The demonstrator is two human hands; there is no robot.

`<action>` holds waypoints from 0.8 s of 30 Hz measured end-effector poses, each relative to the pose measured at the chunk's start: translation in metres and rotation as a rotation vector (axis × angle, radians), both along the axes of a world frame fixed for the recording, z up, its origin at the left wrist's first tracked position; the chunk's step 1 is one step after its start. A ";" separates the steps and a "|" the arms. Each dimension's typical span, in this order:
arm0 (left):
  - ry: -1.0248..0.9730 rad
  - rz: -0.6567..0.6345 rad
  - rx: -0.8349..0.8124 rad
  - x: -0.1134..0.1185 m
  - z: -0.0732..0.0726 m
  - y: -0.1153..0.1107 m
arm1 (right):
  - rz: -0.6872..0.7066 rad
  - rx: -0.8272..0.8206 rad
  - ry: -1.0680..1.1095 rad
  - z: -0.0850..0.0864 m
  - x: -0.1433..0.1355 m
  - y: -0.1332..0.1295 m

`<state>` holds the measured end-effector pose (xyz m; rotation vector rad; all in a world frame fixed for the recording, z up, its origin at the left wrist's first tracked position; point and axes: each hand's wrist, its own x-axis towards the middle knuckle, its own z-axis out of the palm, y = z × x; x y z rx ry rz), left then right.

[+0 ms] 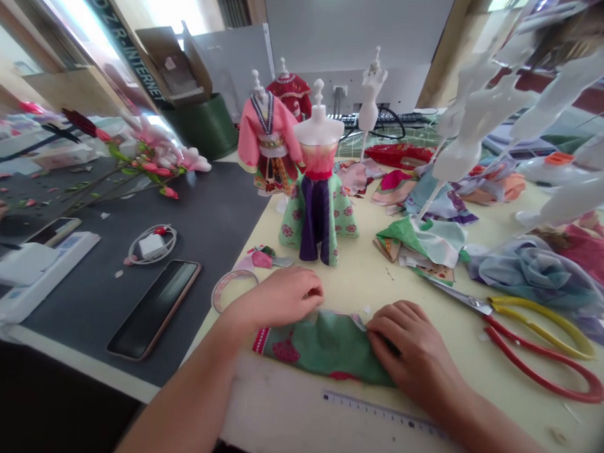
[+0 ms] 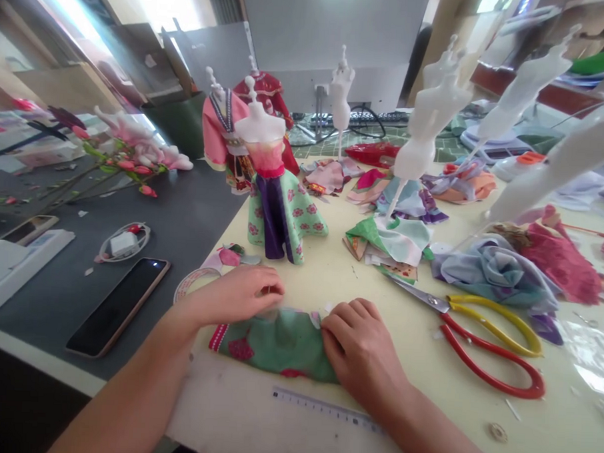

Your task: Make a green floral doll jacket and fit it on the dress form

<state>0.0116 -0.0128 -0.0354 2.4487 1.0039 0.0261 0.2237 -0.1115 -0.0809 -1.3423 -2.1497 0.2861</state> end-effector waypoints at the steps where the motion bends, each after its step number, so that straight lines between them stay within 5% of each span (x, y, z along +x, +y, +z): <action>1: 0.005 0.010 -0.024 -0.002 0.002 0.001 | -0.007 -0.003 0.010 -0.001 0.000 0.000; 17: 0.241 0.000 -0.097 0.005 0.010 -0.005 | -0.149 -0.042 -0.070 -0.009 0.007 0.000; 24: 0.169 -0.033 -0.097 0.002 0.007 -0.004 | -0.148 0.064 -0.054 -0.005 0.005 -0.001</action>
